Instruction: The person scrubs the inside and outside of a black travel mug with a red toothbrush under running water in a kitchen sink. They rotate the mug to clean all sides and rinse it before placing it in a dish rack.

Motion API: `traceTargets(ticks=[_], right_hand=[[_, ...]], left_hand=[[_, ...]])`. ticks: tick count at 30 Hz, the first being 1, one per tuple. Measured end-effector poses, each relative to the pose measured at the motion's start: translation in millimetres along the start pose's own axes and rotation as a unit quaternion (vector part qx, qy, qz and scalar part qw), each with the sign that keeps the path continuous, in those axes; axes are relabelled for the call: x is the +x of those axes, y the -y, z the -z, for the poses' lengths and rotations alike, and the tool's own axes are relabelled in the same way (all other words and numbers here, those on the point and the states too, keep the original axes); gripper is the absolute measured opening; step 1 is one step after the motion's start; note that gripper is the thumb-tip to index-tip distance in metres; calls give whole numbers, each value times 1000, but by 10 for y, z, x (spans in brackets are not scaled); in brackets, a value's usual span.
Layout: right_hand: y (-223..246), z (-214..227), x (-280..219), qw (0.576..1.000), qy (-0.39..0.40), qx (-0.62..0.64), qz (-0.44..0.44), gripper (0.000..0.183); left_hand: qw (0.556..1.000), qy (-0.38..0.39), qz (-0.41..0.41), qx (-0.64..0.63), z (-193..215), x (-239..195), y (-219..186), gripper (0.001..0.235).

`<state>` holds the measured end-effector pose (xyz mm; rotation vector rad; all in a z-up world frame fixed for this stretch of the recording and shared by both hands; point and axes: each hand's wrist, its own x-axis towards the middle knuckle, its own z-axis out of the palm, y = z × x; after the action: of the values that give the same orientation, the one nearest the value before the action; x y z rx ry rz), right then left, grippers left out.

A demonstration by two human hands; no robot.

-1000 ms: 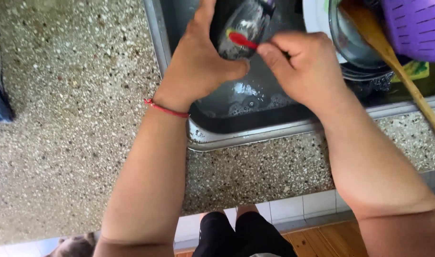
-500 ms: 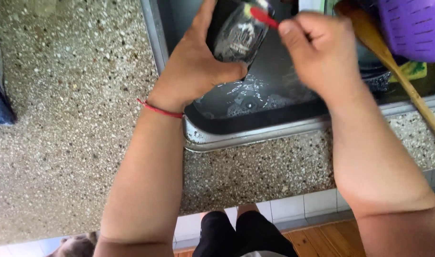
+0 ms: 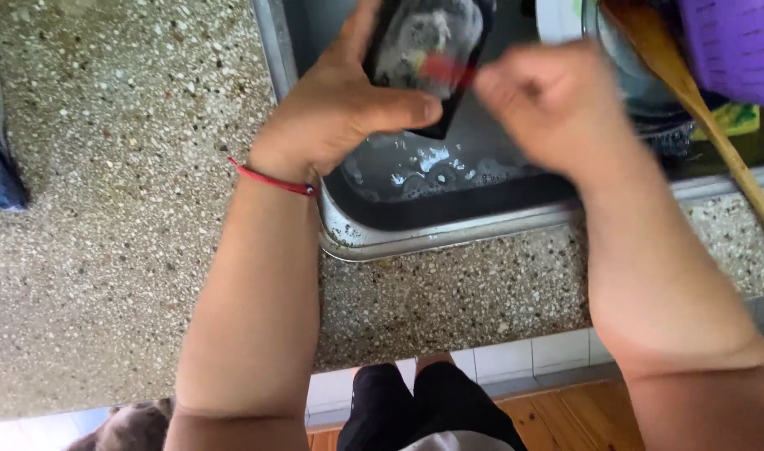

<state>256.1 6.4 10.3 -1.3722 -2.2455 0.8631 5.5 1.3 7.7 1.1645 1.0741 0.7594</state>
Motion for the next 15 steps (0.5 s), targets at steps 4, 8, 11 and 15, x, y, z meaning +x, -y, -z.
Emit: traceTargets(ticks=[4, 8, 11, 15], right_hand=[[-229, 38, 35, 997, -26, 20, -71, 59], [-205, -86, 18, 997, 63, 35, -29, 42], [-359, -71, -41, 998, -57, -10, -4, 9], [-51, 4, 40, 1000, 16, 14, 21, 38]], left_hand=[[998, 10, -2, 63, 40, 7, -3, 113], [995, 19, -100, -5, 60, 37, 90, 92], [994, 43, -37, -97, 20, 18, 113, 85], [997, 36, -67, -27, 85, 22, 15, 88]])
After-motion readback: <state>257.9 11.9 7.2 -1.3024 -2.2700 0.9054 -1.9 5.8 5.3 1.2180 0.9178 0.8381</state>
